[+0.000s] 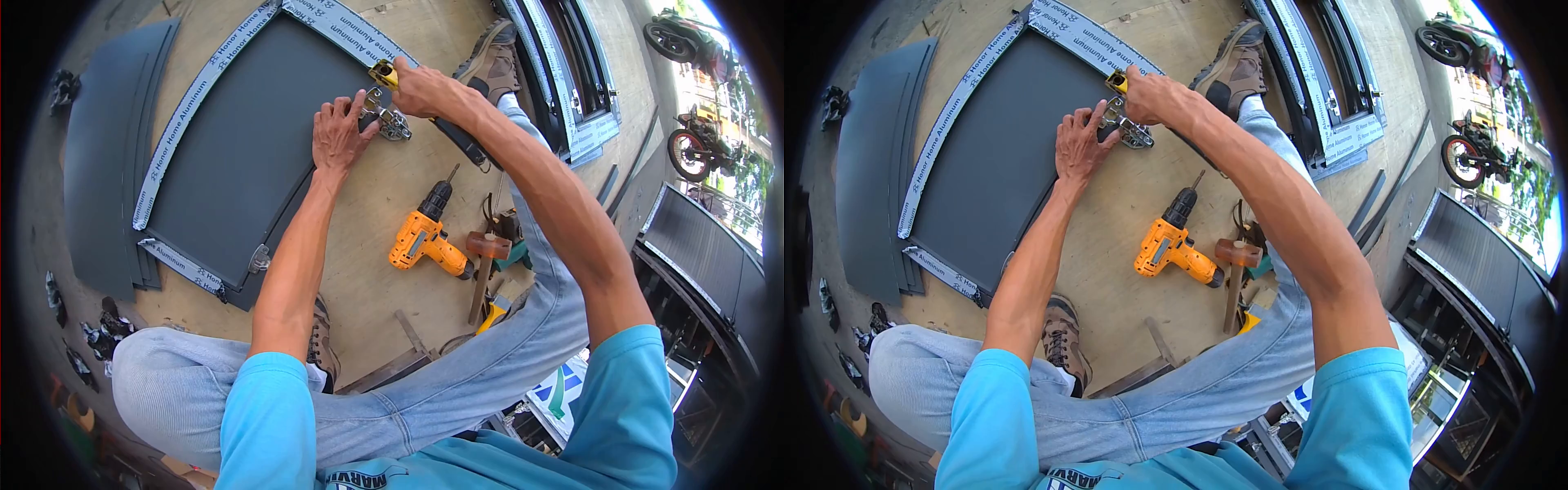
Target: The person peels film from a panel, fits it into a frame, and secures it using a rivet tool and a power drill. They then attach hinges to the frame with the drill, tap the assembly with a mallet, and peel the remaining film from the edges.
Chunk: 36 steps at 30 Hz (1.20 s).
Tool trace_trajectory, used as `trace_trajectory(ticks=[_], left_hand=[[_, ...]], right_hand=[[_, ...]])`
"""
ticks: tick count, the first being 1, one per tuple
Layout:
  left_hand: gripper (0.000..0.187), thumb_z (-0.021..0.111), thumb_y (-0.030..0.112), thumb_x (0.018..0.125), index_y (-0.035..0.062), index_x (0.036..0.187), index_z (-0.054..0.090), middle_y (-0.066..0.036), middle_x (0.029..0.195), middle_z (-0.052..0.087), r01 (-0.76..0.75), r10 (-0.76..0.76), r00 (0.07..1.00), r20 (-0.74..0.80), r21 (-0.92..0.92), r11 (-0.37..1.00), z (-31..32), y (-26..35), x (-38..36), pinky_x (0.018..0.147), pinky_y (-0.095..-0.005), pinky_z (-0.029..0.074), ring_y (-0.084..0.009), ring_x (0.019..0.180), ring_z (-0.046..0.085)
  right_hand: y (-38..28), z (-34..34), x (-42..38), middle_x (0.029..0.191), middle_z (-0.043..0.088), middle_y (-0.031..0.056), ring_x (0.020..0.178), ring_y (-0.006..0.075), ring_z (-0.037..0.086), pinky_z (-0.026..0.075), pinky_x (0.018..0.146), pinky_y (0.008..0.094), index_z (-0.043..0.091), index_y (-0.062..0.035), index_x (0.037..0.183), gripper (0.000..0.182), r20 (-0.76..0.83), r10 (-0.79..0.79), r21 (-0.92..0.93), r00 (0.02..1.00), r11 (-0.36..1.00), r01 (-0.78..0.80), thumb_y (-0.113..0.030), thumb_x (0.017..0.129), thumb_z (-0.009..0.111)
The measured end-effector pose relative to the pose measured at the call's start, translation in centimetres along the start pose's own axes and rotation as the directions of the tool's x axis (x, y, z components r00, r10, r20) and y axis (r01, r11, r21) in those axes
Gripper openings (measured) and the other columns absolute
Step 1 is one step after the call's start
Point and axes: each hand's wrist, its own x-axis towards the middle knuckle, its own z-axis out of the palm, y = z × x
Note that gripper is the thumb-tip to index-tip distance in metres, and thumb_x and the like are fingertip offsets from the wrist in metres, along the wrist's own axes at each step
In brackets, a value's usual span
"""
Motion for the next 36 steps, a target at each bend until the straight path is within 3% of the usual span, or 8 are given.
trace_trajectory(ticks=[5,9,15,23,29,33,35,36], left_hand=[[0.06,0.069,0.041,0.074,0.0235,0.128,0.048,-0.002,0.099,0.051,-0.005,0.005,1.0,0.019,0.034,0.999,-0.2,0.2,0.0,0.074,-0.0343,0.041,-0.0208,0.086,0.048],[0.06,0.069,0.041,0.074,0.0246,0.128,0.048,-0.002,0.099,0.051,-0.013,0.013,1.0,-0.003,0.001,1.0,0.1,-0.1,0.0,0.074,-0.0346,0.041,-0.0206,0.086,0.048],[0.056,0.068,0.039,0.075,0.0201,0.125,0.051,-0.001,0.098,0.051,-0.046,0.046,0.998,-0.047,-0.013,0.999,0.5,-0.6,0.2,0.073,-0.0344,0.04,-0.0203,0.086,0.048],[0.048,0.054,0.042,0.086,0.0151,0.125,0.05,-0.009,0.125,0.045,-0.134,0.138,0.988,-0.075,0.058,0.989,0.6,-1.2,1.5,0.095,-0.0412,0.029,-0.0265,0.114,0.04],[0.047,0.049,0.042,0.089,0.0131,0.125,0.049,-0.011,0.13,0.042,-0.125,0.128,0.992,-0.021,0.102,0.987,0.4,-0.9,1.7,0.1,-0.0429,0.024,-0.0279,0.122,0.033],[0.046,0.05,0.041,0.089,0.0121,0.125,0.049,-0.012,0.13,0.041,-0.115,0.114,0.993,0.008,0.095,0.989,0.6,-0.9,1.5,0.1,-0.0428,0.024,-0.0282,0.122,0.033],[0.045,0.05,0.041,0.088,0.0114,0.123,0.05,-0.012,0.129,0.041,-0.107,0.108,0.994,-0.008,0.077,0.991,0.6,-0.9,1.6,0.1,-0.0427,0.024,-0.0283,0.121,0.033],[0.045,0.05,0.041,0.088,0.0114,0.123,0.05,-0.012,0.129,0.041,-0.103,0.104,0.994,-0.008,0.084,0.991,0.5,-0.9,1.6,0.1,-0.0427,0.024,-0.0283,0.121,0.033]], right_hand=[[1.0,-1.6,1.4,0.101,0.059,0.0308,0.094,0.0384,0.061,0.05,0.076,0.0441,0.04,0.0058,0.12,0.046,0.142,0.03,-0.09,0.989,0.996,-0.017,-0.022,0.084,0.047],[0.6,0.6,-1.0,0.098,0.057,0.0316,0.089,0.0457,0.059,0.048,0.08,0.0466,0.04,0.0128,0.11,0.046,-0.074,0.039,0.208,0.997,0.978,-0.023,-0.017,0.079,0.055],[-0.4,1.8,-0.2,0.083,0.058,0.0347,0.079,0.0475,0.059,0.049,0.074,0.0482,0.04,0.0121,0.106,0.042,-0.166,-0.108,0.056,0.98,0.991,0.119,-0.022,0.083,0.05],[3.5,4.3,0.7,0.091,0.06,0.0268,0.067,0.0294,0.067,0.058,0.046,0.0362,0.036,0.0113,0.119,0.06,-0.122,0.248,0.433,0.961,0.884,-0.173,-0.028,0.081,0.06],[3.1,3.7,-1.6,0.084,0.063,0.022,0.059,0.0285,0.066,0.056,0.042,0.0325,0.04,0.0126,0.112,0.05,0.152,0.245,0.938,0.958,0.271,-0.218,-0.024,0.082,0.057],[1.8,2.5,-1.0,0.088,0.062,0.0233,0.07,0.0291,0.067,0.059,0.054,0.0387,0.038,0.0078,0.117,0.054,0.072,0.253,0.74,0.965,0.635,-0.222,-0.028,0.082,0.058],[1.0,2.0,-0.8,0.091,0.062,0.0283,0.079,0.0355,0.065,0.055,0.069,0.044,0.038,0.0077,0.119,0.054,-0.13,-0.015,0.003,0.991,1.0,0.016,-0.03,0.083,0.054],[0.4,0.8,-1.1,0.09,0.061,0.0316,0.087,0.0408,0.062,0.048,0.078,0.0449,0.038,0.0076,0.119,0.054,-0.051,0.02,0.046,0.999,0.999,-0.018,-0.029,0.083,0.051]])
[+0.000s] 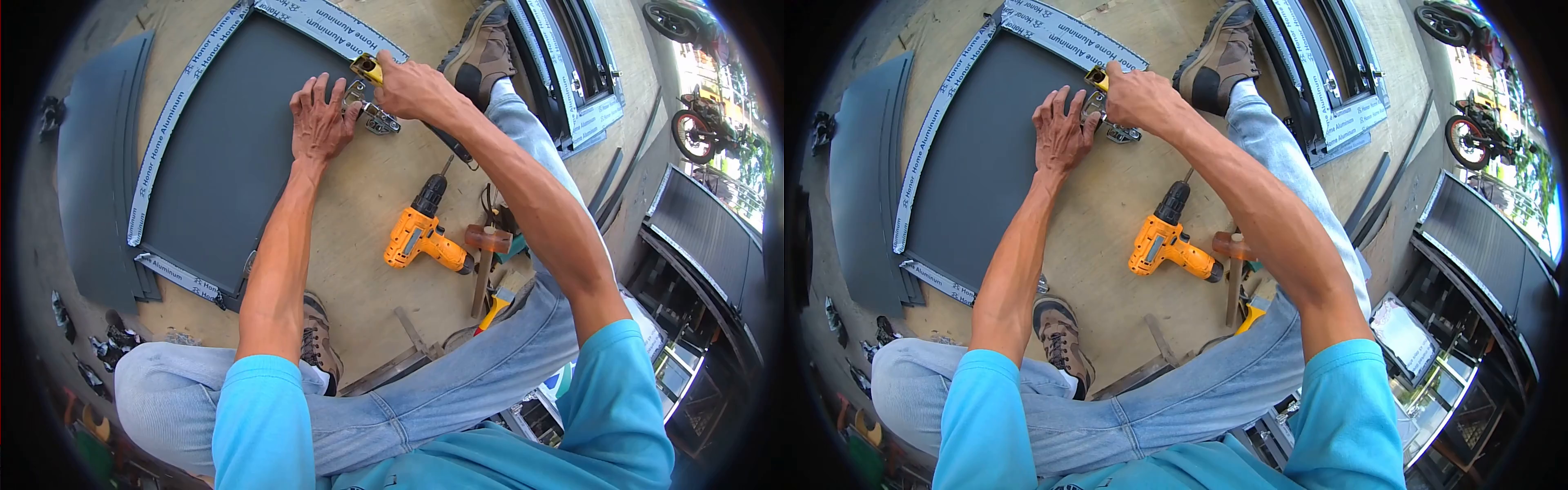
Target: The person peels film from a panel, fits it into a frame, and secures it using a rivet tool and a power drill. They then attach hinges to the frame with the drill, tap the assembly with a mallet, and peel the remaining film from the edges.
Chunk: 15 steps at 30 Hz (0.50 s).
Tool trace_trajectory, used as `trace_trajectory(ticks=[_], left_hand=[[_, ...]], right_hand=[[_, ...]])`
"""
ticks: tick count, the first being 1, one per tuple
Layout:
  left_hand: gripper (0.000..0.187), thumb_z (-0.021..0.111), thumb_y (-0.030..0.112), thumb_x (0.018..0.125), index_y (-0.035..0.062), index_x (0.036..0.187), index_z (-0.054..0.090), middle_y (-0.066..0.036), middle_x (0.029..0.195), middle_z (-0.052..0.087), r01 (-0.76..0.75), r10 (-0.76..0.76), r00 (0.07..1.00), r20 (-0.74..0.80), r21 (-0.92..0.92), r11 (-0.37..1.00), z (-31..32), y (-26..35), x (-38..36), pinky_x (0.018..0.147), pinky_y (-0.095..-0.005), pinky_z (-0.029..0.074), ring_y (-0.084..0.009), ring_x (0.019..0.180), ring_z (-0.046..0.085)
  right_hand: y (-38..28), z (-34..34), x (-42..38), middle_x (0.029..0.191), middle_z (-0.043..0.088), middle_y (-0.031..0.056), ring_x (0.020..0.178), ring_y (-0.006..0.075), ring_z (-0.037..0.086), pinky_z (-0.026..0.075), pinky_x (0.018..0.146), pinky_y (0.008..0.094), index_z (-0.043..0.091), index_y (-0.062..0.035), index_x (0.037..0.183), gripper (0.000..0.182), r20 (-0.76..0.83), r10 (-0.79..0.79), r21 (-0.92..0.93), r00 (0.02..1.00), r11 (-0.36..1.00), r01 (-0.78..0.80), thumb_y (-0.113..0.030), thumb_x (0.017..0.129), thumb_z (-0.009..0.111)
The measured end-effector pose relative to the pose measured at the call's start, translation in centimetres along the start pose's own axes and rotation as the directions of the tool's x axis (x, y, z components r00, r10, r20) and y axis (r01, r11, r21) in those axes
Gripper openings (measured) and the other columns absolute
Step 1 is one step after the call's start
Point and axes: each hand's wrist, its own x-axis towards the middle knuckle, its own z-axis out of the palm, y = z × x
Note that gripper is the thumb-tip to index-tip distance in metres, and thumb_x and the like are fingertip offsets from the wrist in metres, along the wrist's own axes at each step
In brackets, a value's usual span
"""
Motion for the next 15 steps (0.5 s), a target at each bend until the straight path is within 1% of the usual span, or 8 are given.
trace_trajectory(ticks=[3,5,7,8,9,11,12,15], left_hand=[[0.045,0.05,0.041,0.088,0.011,0.122,0.051,-0.012,0.129,0.041,0.008,-0.009,1.0,-0.011,-0.012,1.0,-0.1,0.2,0.1,0.1,-0.0426,0.024,-0.0283,0.121,0.033],[0.045,0.049,0.041,0.089,0.0108,0.122,0.051,-0.012,0.128,0.041,0.004,-0.004,1.0,0.012,-0.002,1.0,-0.2,0.1,0.0,0.1,-0.0426,0.024,-0.0281,0.121,0.032],[0.045,0.049,0.041,0.089,0.0109,0.122,0.051,-0.012,0.128,0.041,0.01,-0.01,1.0,0.012,-0.003,1.0,-0.2,0.1,-0.1,0.1,-0.0426,0.024,-0.0281,0.121,0.032],[0.044,0.048,0.041,0.089,0.011,0.122,0.051,-0.012,0.128,0.04,0.005,-0.005,1.0,0.009,-0.008,1.0,-0.2,0.1,0.0,0.1,-0.0427,0.023,-0.0281,0.121,0.032],[0.044,0.048,0.041,0.089,0.011,0.122,0.051,-0.012,0.128,0.04,0.003,-0.003,1.0,0.007,-0.011,1.0,-0.2,0.1,0.0,0.1,-0.0427,0.023,-0.0281,0.121,0.032],[0.044,0.048,0.041,0.089,0.0111,0.121,0.051,-0.013,0.128,0.041,0.006,-0.006,1.0,0.016,-0.011,1.0,-0.3,0.2,0.0,0.1,-0.0428,0.023,-0.028,0.121,0.032],[0.044,0.048,0.041,0.089,0.0111,0.121,0.051,-0.013,0.128,0.041,0.008,-0.007,1.0,0.014,-0.012,1.0,-0.2,0.2,0.1,0.1,-0.0428,0.023,-0.028,0.121,0.032],[0.043,0.048,0.041,0.089,0.0111,0.121,0.052,-0.013,0.128,0.041,0.003,-0.003,1.0,0.01,-0.005,1.0,0.0,-0.1,-0.1,0.1,-0.0428,0.023,-0.0281,0.121,0.032]], right_hand=[[0.9,-0.2,1.7,0.088,0.061,0.0312,0.085,0.0422,0.062,0.05,0.076,0.0447,0.039,0.0047,0.119,0.051,-0.018,0.034,0.083,0.999,0.996,-0.033,-0.028,0.083,0.052],[1.2,-1.1,1.6,0.089,0.061,0.0312,0.084,0.0418,0.062,0.05,0.075,0.0439,0.039,0.0042,0.119,0.051,-0.01,0.043,0.068,0.999,0.997,-0.042,-0.029,0.083,0.052],[1.0,-2.2,0.5,0.089,0.061,0.0312,0.084,0.0408,0.063,0.051,0.075,0.0429,0.04,0.0062,0.118,0.053,-0.113,0.044,0.022,0.993,0.999,-0.042,-0.032,0.083,0.053],[1.2,-2.1,0.6,0.089,0.062,0.0296,0.08,0.0379,0.065,0.052,0.071,0.0421,0.04,0.0075,0.116,0.054,-0.137,0.071,0.049,0.988,0.997,-0.065,-0.033,0.084,0.054],[1.5,-1.9,0.5,0.089,0.062,0.0296,0.08,0.0379,0.065,0.052,0.071,0.0421,0.04,0.0075,0.116,0.054,-0.139,0.074,0.048,0.988,0.997,-0.068,-0.033,0.084,0.054],[1.8,-1.3,0.1,0.088,0.063,0.0277,0.075,0.0352,0.066,0.054,0.066,0.0409,0.039,0.007,0.118,0.055,-0.092,0.133,0.199,0.987,0.973,-0.113,-0.034,0.084,0.054],[2.0,-0.3,0.2,0.089,0.063,0.0269,0.073,0.0336,0.066,0.055,0.063,0.0397,0.037,0.0071,0.122,0.059,-0.107,0.114,0.197,0.988,0.976,-0.091,-0.036,0.085,0.053],[1.6,1.9,0.2,0.09,0.062,0.0288,0.075,0.0355,0.066,0.055,0.065,0.0399,0.036,0.0077,0.124,0.061,-0.073,0.126,0.248,0.989,0.963,-0.104,-0.036,0.085,0.053]])
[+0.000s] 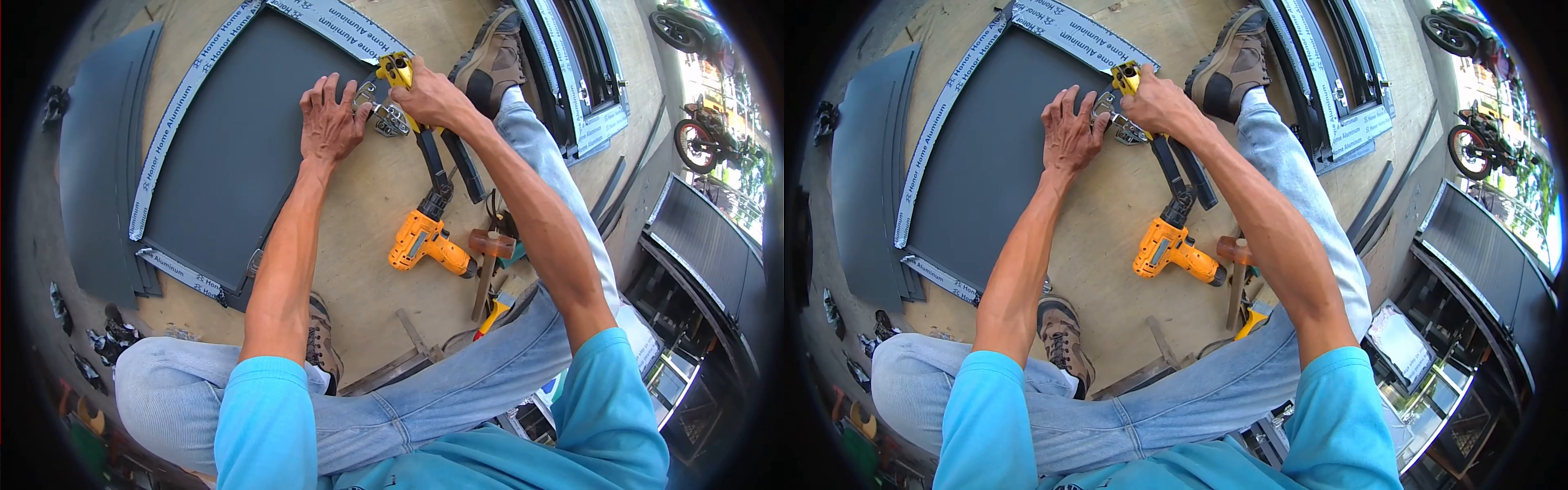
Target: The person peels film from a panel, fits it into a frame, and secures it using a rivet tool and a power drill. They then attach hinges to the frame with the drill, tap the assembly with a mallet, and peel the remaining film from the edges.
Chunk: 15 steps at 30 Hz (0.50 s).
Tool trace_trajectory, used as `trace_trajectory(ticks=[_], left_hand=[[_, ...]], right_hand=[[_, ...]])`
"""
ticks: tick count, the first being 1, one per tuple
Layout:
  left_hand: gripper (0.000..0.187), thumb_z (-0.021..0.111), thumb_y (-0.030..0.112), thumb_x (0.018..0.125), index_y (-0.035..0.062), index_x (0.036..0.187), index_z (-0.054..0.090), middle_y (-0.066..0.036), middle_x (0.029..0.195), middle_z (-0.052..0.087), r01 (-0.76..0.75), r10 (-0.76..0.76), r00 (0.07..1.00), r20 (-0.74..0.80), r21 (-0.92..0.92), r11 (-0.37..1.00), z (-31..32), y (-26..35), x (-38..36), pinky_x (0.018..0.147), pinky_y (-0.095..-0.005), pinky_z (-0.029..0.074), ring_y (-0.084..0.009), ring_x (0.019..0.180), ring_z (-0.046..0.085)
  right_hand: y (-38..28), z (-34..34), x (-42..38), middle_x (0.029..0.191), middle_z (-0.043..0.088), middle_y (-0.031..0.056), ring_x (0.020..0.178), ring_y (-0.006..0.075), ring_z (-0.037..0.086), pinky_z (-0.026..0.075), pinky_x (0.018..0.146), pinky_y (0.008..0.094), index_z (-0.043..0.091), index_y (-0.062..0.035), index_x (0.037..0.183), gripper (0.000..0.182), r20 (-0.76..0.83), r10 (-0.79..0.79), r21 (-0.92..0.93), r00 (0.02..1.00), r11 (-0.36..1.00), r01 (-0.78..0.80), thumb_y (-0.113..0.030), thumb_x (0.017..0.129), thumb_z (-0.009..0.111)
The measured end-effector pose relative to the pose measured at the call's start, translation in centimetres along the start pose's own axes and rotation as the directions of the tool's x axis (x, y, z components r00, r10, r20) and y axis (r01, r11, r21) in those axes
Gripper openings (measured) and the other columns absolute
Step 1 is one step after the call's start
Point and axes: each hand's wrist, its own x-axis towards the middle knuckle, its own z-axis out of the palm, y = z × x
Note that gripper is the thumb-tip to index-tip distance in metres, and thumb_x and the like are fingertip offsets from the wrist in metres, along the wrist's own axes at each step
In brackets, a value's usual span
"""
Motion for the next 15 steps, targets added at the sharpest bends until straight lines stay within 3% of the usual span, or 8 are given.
trace_trajectory(ticks=[2,4,9,11,12,15], left_hand=[[0.043,0.048,0.041,0.089,0.0114,0.12,0.052,-0.013,0.128,0.04,-0.004,0.004,1.0,-0.014,-0.005,1.0,0.2,0.0,0.0,0.1,-0.0427,0.023,-0.0282,0.121,0.032],[0.043,0.048,0.041,0.089,0.0117,0.12,0.051,-0.013,0.128,0.04,0.001,-0.001,1.0,-0.006,-0.013,1.0,0.0,0.0,0.1,0.099,-0.0428,0.023,-0.0283,0.121,0.032],[0.041,0.048,0.039,0.089,0.0129,0.121,0.051,-0.013,0.129,0.039,-0.018,0.018,1.0,0.008,-0.003,1.0,0.0,0.1,-0.1,0.099,-0.0429,0.024,-0.0288,0.121,0.032],[0.041,0.049,0.039,0.089,0.0136,0.121,0.051,-0.012,0.131,0.039,-0.033,0.033,0.999,-0.004,0.003,0.999,0.2,0.0,0.0,0.099,-0.0429,0.024,-0.029,0.121,0.032],[0.041,0.049,0.039,0.089,0.0136,0.121,0.051,-0.012,0.131,0.039,-0.037,0.037,0.999,0.002,-0.006,0.999,0.4,0.0,0.1,0.099,-0.0429,0.024,-0.029,0.121,0.032],[0.042,0.051,0.039,0.088,0.0147,0.122,0.052,-0.01,0.131,0.04,-0.043,0.042,0.999,-0.023,-0.031,0.999,0.5,-0.2,-0.2,0.099,-0.0435,0.024,-0.0292,0.121,0.032]], right_hand=[[-0.3,0.8,-0.4,0.09,0.061,0.0313,0.076,0.0384,0.065,0.053,0.069,0.0425,0.033,0.0085,0.124,0.062,-0.004,0.028,0.003,1.0,1.0,-0.028,-0.035,0.085,0.053],[-0.7,0.7,-0.9,0.092,0.059,0.035,0.089,0.0471,0.059,0.047,0.08,0.0473,0.031,0.0098,0.121,0.058,-0.006,0.054,0.019,0.999,0.998,-0.054,-0.028,0.083,0.053],[-1.4,0.5,-0.9,0.088,0.06,0.0329,0.087,0.0445,0.061,0.048,0.077,0.0475,0.036,0.0083,0.115,0.047,0.031,-0.03,-0.088,0.999,0.996,0.033,-0.02,0.081,0.052],[-1.0,0.0,0.0,0.078,0.061,0.0307,0.074,0.044,0.062,0.05,0.068,0.0482,0.036,0.0079,0.114,0.043,0.091,-0.291,-0.333,0.953,0.893,0.304,-0.019,0.084,0.049],[-1.1,-1.5,1.3,0.078,0.061,0.0294,0.074,0.0444,0.061,0.051,0.066,0.0462,0.037,0.0076,0.113,0.039,0.143,-0.24,-0.301,0.96,0.913,0.273,-0.016,0.084,0.048],[-1.4,-2.4,1.7,0.079,0.061,0.0295,0.073,0.0435,0.062,0.052,0.066,0.0443,0.037,0.0069,0.113,0.038,0.236,-0.343,-0.418,0.909,0.809,0.413,-0.015,0.084,0.047]])
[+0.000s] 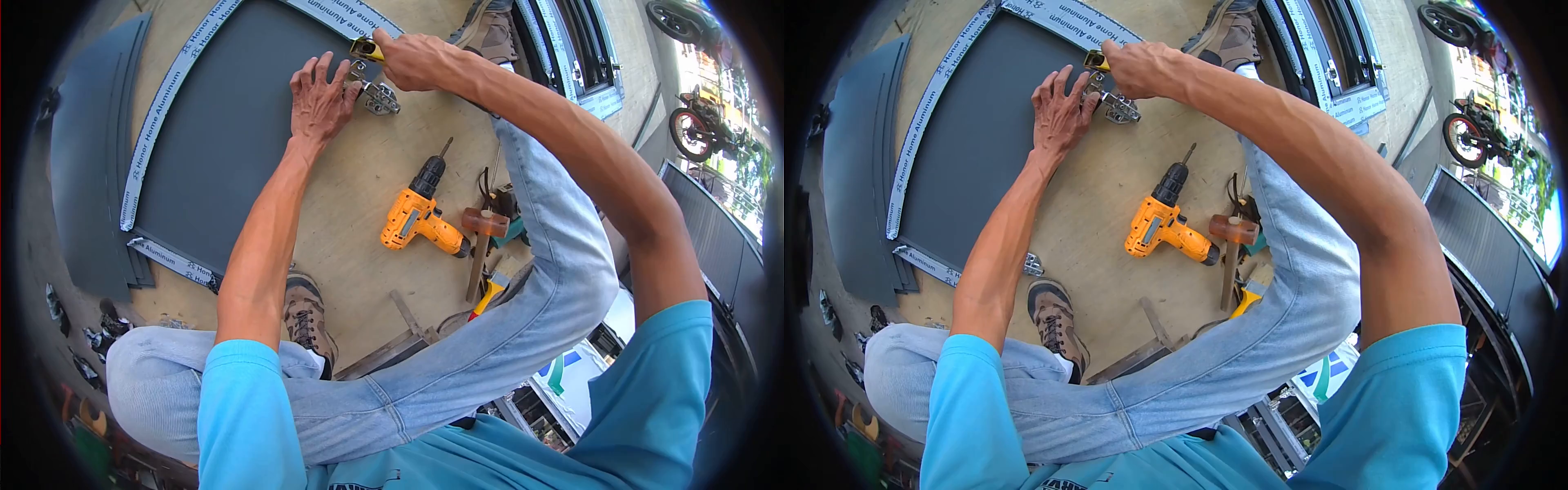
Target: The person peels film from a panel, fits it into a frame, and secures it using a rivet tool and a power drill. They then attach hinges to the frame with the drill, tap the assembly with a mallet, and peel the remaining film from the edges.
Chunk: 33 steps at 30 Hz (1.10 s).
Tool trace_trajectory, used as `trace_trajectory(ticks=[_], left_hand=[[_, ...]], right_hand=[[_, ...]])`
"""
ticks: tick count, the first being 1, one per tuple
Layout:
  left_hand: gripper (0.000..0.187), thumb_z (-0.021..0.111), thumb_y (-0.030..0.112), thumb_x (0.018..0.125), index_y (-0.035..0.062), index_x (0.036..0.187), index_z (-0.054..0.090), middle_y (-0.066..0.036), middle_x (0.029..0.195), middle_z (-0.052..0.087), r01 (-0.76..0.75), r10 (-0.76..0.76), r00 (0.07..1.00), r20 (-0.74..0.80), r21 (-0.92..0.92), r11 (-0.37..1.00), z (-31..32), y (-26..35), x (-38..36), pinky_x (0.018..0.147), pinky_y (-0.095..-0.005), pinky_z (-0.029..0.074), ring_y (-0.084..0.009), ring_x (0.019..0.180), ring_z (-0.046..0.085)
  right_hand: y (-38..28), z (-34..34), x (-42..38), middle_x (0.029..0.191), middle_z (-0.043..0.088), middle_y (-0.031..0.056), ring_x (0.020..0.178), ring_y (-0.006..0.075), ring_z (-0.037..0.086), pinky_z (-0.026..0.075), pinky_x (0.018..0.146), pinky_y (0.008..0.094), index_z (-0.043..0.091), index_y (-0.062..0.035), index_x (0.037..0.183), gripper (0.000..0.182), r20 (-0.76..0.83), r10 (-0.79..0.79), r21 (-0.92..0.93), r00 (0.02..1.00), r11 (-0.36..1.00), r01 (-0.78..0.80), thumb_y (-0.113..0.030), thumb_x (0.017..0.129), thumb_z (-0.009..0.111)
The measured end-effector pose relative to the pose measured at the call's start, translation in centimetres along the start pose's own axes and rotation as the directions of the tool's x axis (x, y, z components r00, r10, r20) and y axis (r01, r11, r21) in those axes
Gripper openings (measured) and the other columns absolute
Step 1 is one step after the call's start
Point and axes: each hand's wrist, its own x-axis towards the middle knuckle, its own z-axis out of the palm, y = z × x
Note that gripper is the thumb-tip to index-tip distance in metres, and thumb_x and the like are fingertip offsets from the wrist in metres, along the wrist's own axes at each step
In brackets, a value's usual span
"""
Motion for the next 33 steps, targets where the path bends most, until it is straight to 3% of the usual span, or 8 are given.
trace_trajectory(ticks=[3,7,11,15,17,19,23,33], left_hand=[[0.041,0.052,0.038,0.088,0.0148,0.121,0.053,-0.01,0.131,0.042,0.013,-0.013,0.999,0.032,-0.006,1.0,-0.3,0.1,0.2,0.099,-0.0441,0.024,-0.0293,0.121,0.033],[0.04,0.054,0.036,0.087,0.0142,0.12,0.054,-0.009,0.13,0.044,0.013,-0.013,1.0,0.005,-0.029,0.999,-0.5,0.1,0.7,0.1,-0.0443,0.025,-0.0291,0.121,0.034],[0.04,0.055,0.035,0.086,0.0138,0.119,0.055,-0.007,0.13,0.044,0.027,-0.028,0.999,-0.016,-0.054,0.998,-0.1,0.4,0.0,0.1,-0.0442,0.025,-0.029,0.121,0.034],[0.04,0.055,0.034,0.085,0.0141,0.119,0.054,-0.006,0.131,0.043,0.04,-0.043,0.998,-0.039,-0.067,0.997,0.3,0.2,0.0,0.101,-0.0439,0.025,-0.03,0.121,0.033],[0.039,0.056,0.034,0.085,0.0144,0.119,0.054,-0.006,0.131,0.043,0.052,-0.054,0.998,-0.024,-0.069,0.996,0.1,0.3,-0.1,0.101,-0.0436,0.025,-0.0302,0.122,0.033],[0.039,0.056,0.034,0.085,0.0146,0.119,0.054,-0.006,0.132,0.042,0.051,-0.051,0.999,0.004,-0.069,0.996,0.0,0.1,-0.1,0.101,-0.0433,0.025,-0.0304,0.122,0.033],[0.038,0.055,0.033,0.085,0.0156,0.119,0.054,-0.005,0.132,0.042,0.038,-0.038,0.999,0.004,-0.013,0.999,0.2,0.4,-0.5,0.102,-0.0425,0.025,-0.0292,0.122,0.032],[0.042,0.054,0.036,0.086,0.0133,0.121,0.053,-0.006,0.132,0.043,0.089,-0.088,0.996,0.008,-0.07,0.994,0.0,0.1,0.1,0.103,-0.0434,0.023,-0.0298,0.122,0.034]], right_hand=[[-1.5,0.7,-0.5,0.088,0.061,0.0291,0.086,0.0406,0.063,0.051,0.073,0.0435,0.041,0.0064,0.109,0.038,0.057,0.065,-0.049,0.996,0.997,-0.062,-0.014,0.08,0.053],[-3.9,3.8,-1.5,0.093,0.056,0.0391,0.092,0.0497,0.057,0.045,0.086,0.048,0.031,0.0185,0.111,0.059,-0.064,0.552,0.563,0.831,0.708,-0.427,-0.027,0.08,0.052],[-2.0,3.5,0.1,0.097,0.058,0.0354,0.094,0.0467,0.058,0.047,0.083,0.0459,0.032,0.0139,0.113,0.055,-0.007,0.536,0.549,0.844,0.708,-0.444,-0.024,0.08,0.054],[-2.3,2.2,-1.7,0.09,0.06,0.034,0.084,0.0468,0.06,0.048,0.077,0.0478,0.037,0.0099,0.107,0.043,-0.035,0.22,0.233,0.975,0.95,-0.206,-0.02,0.08,0.052],[-2.5,2.2,-1.1,0.095,0.059,0.0343,0.091,0.0459,0.059,0.047,0.081,0.0461,0.036,0.0106,0.108,0.046,-0.005,0.265,0.224,0.964,0.94,-0.258,-0.02,0.078,0.054],[-3.6,4.5,0.3,0.1,0.057,0.0346,0.099,0.0449,0.057,0.045,0.087,0.045,0.035,0.0112,0.107,0.05,0.02,0.667,0.736,0.745,0.494,-0.462,-0.021,0.076,0.057],[-5.5,3.7,-1.1,0.102,0.055,0.0378,0.101,0.0486,0.054,0.043,0.092,0.0442,0.029,0.0164,0.113,0.061,-0.012,0.53,0.536,0.848,0.719,-0.442,-0.024,0.077,0.056],[-2.4,5.4,-0.3,0.096,0.056,0.0392,0.095,0.0503,0.056,0.044,0.088,0.0476,0.031,0.0132,0.111,0.056,-0.036,0.523,0.603,0.852,0.691,-0.399,-0.027,0.078,0.052]])
